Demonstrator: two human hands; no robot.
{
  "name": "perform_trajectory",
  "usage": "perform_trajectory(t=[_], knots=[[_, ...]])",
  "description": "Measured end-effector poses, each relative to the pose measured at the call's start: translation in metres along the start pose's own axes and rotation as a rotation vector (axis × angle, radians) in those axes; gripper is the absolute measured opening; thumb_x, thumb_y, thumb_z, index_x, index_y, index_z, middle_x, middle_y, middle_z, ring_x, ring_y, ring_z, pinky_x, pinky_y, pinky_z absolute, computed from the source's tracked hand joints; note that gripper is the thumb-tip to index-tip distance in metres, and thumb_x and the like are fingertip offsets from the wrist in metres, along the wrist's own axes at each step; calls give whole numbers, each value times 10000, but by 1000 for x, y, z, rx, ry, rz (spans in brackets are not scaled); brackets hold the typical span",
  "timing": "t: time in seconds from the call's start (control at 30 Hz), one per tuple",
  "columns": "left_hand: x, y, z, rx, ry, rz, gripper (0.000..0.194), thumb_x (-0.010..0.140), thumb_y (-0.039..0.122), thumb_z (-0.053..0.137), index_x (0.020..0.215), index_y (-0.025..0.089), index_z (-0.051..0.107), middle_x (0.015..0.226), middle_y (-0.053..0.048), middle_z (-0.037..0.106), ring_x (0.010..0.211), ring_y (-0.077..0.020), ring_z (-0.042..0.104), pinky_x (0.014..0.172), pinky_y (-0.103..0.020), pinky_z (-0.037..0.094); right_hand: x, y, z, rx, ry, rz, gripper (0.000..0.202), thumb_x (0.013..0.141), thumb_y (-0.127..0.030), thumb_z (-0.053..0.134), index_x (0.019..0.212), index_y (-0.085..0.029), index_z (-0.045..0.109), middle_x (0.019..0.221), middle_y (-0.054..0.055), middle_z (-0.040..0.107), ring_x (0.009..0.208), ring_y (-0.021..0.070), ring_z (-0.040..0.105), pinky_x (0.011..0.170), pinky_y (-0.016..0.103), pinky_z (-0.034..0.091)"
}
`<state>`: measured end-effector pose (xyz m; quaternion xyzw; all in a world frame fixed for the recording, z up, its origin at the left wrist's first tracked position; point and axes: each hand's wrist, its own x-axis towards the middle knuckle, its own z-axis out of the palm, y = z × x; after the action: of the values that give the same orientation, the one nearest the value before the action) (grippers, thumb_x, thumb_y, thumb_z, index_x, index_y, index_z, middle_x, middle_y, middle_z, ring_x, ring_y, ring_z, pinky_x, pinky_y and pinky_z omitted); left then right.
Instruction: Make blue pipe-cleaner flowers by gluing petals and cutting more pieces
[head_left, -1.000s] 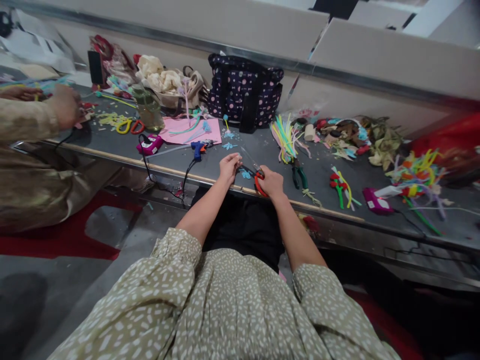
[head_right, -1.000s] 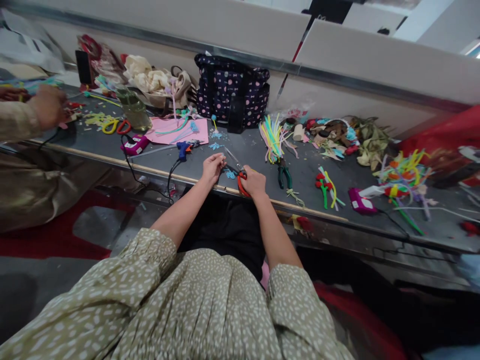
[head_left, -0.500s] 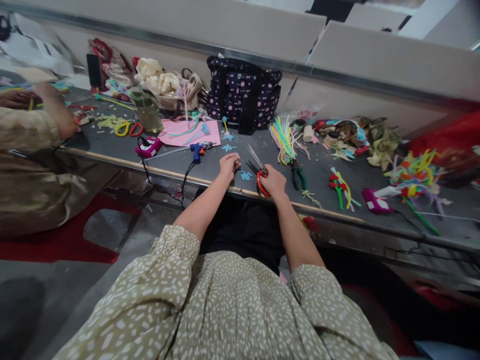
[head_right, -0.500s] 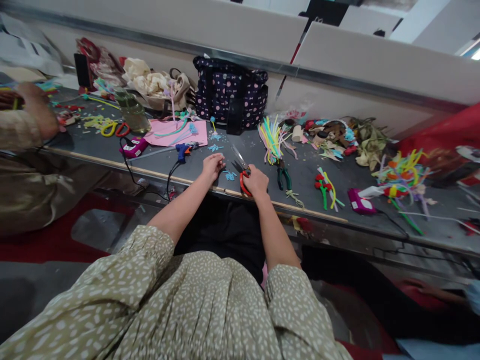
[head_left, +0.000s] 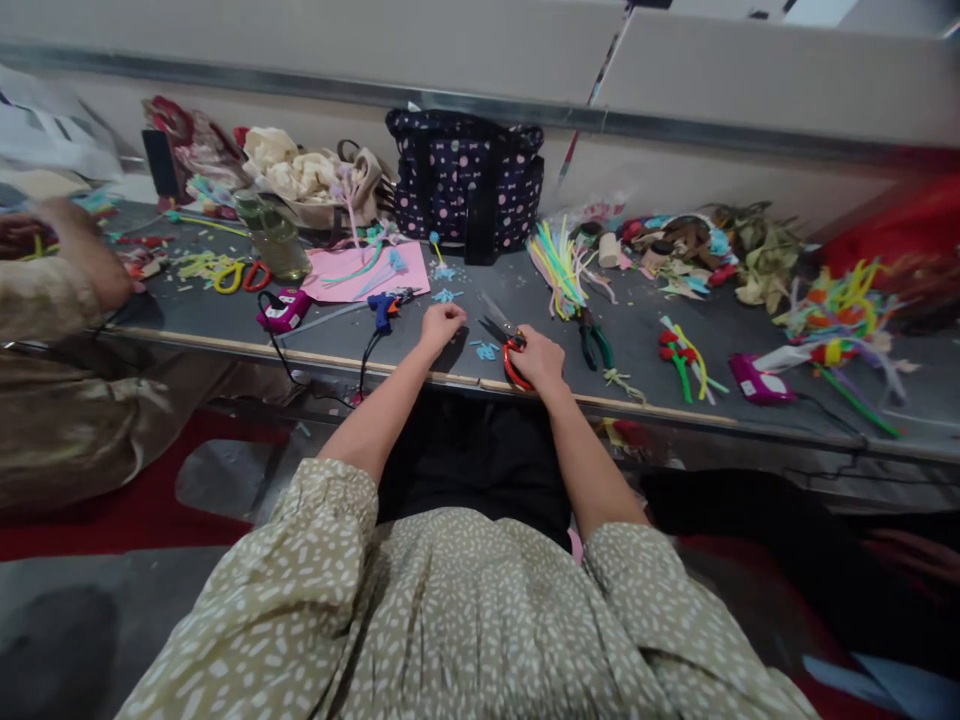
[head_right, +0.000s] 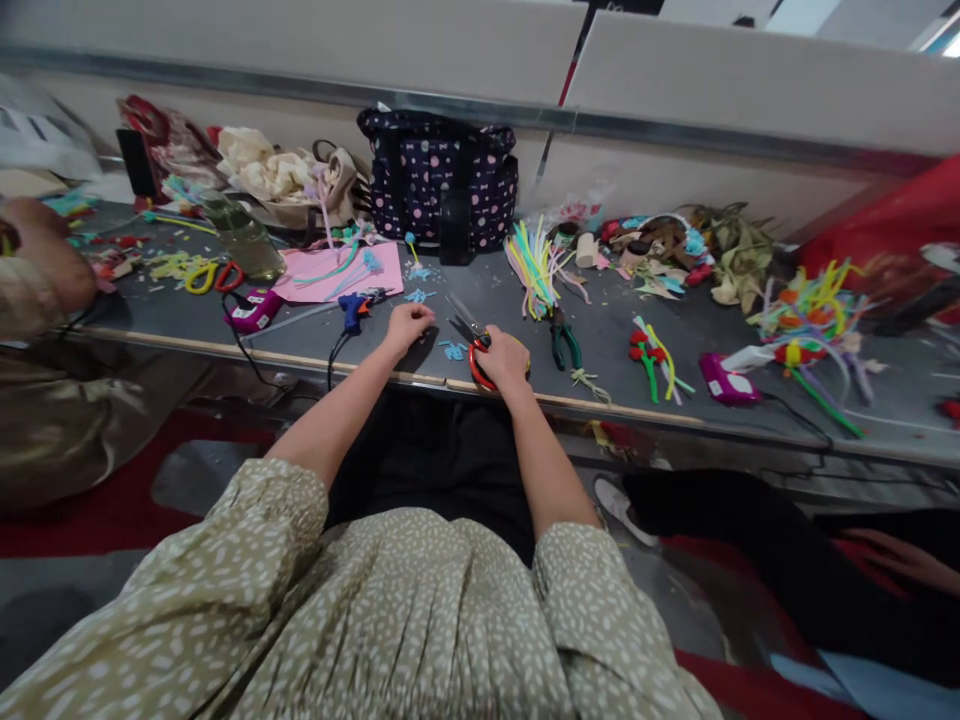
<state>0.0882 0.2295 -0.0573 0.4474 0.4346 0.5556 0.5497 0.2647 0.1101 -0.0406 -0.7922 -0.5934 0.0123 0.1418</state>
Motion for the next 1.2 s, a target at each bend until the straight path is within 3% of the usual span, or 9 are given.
perform_trajectory(t=[0.1, 0.17, 0.27, 0.47, 0.57, 0.7, 0.8, 0.97, 1.2], knots=[[-10, 0, -2, 385, -259, 78, 178, 540, 27, 738, 537, 187, 659, 558, -7, 589, 635, -173, 536, 707, -278, 428, -4, 2, -1, 13, 7, 16, 341, 846, -401, 518, 1146, -278, 624, 960, 76, 714, 877, 249, 637, 678, 286, 387], [-13, 1, -1, 572, -361, 157, 202, 512, 29, 769, 530, 199, 662, 554, -1, 566, 613, -170, 510, 720, -288, 423, -6, 3, -2, 25, 1, 33, 355, 846, -406, 522, 1156, -269, 626, 938, 81, 713, 869, 246, 635, 675, 282, 384], [-16, 2, 2, 684, -402, 220, 248, 478, 13, 789, 508, 207, 637, 570, 3, 517, 609, -170, 502, 747, -297, 424, -9, 3, -2, 40, -5, 45, 350, 843, -409, 520, 1150, -283, 629, 908, 69, 713, 861, 246, 635, 667, 283, 378], [-18, -1, 7, 675, -409, 211, 271, 528, 7, 759, 469, 197, 576, 571, -9, 498, 638, -175, 526, 737, -283, 431, -12, 2, 1, 56, 17, 20, 329, 821, -401, 541, 1113, -286, 639, 943, 61, 717, 870, 241, 633, 659, 280, 368], [-23, 0, 10, 520, -352, 161, 210, 624, 80, 749, 533, 185, 591, 548, 6, 501, 577, -144, 496, 670, -274, 436, -18, 3, 3, 76, 59, -34, 328, 826, -379, 528, 1118, -271, 631, 969, 59, 711, 884, 235, 628, 672, 275, 373], [-38, 2, 20, -122, -226, -83, 168, 693, 213, 769, 665, 165, 610, 565, 27, 520, 498, -92, 473, 583, -248, 445, -32, 4, 6, 115, 149, -113, 418, 838, -345, 504, 1238, -246, 573, 1077, 68, 692, 942, 235, 614, 726, 287, 392], [-53, 3, 27, -402, -195, -164, 219, 653, 206, 813, 704, 159, 606, 597, 28, 561, 519, -76, 519, 618, -233, 481, -44, 2, 8, 110, 179, -157, 451, 840, -313, 496, 1279, -228, 551, 1123, 84, 674, 979, 237, 597, 762, 295, 396], [-84, 15, 27, -537, -164, -174, 285, 609, 244, 853, 795, 152, 656, 664, 15, 640, 587, -89, 591, 682, -244, 504, -68, -1, 8, 112, 239, -179, 422, 820, -276, 514, 1228, -201, 588, 1011, 85, 679, 898, 226, 592, 712, 290, 386], [-125, 55, 24, -586, -146, -102, 184, 654, 198, 817, 780, 155, 690, 724, 8, 670, 608, -86, 610, 644, -224, 507, -102, -7, -8, 148, 372, -212, 415, 832, -268, 501, 1235, -215, 587, 930, 62, 667, 835, 206, 591, 672, 289, 381]])
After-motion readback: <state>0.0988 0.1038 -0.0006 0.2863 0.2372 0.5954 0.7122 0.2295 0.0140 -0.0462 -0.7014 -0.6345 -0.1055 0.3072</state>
